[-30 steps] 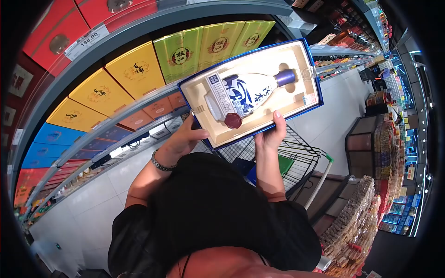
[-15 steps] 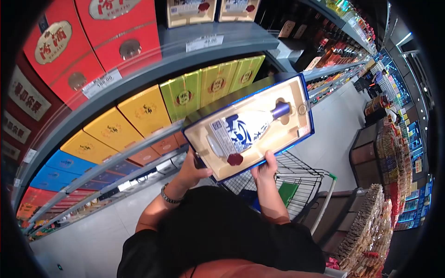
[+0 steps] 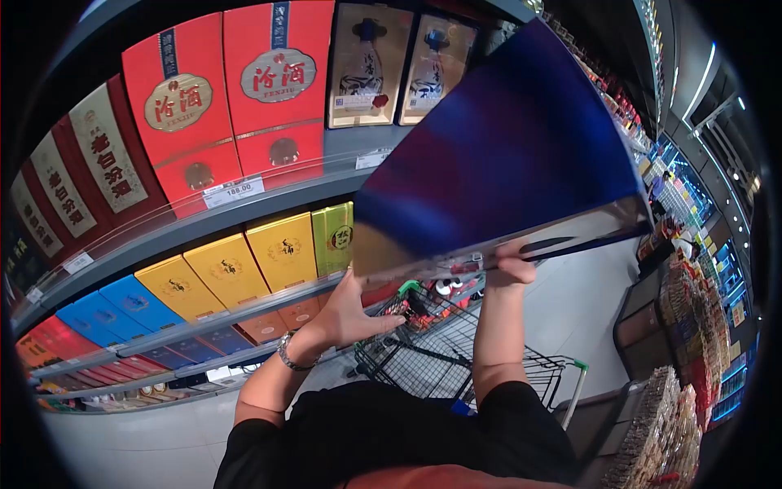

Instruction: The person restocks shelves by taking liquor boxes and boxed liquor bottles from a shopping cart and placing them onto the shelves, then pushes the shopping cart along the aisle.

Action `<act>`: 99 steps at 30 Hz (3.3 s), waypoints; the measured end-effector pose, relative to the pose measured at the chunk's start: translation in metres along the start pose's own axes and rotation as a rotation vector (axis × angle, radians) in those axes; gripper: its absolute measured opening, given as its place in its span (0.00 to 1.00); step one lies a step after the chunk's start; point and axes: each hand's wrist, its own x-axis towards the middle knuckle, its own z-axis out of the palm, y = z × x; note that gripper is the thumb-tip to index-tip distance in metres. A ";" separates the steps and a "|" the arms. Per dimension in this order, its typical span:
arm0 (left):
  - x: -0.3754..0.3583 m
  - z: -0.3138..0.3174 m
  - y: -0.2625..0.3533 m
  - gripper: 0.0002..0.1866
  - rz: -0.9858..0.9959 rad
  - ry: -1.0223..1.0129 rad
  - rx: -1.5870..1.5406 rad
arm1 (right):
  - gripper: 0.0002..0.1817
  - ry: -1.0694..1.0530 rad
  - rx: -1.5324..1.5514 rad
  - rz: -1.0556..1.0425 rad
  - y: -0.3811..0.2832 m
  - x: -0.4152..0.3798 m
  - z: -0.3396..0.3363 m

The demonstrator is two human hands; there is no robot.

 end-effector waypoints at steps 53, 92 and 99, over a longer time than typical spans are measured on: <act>-0.255 0.015 -0.174 0.31 -0.448 0.851 -0.643 | 0.41 0.323 0.053 0.537 0.191 0.167 -0.099; -0.177 -0.005 -0.195 0.27 -0.491 0.330 -0.709 | 0.28 1.030 -0.820 0.318 0.018 -0.083 -0.093; -0.124 0.020 -0.237 0.28 -0.537 -0.082 -0.433 | 0.15 1.372 -1.123 1.038 -0.081 -0.382 0.023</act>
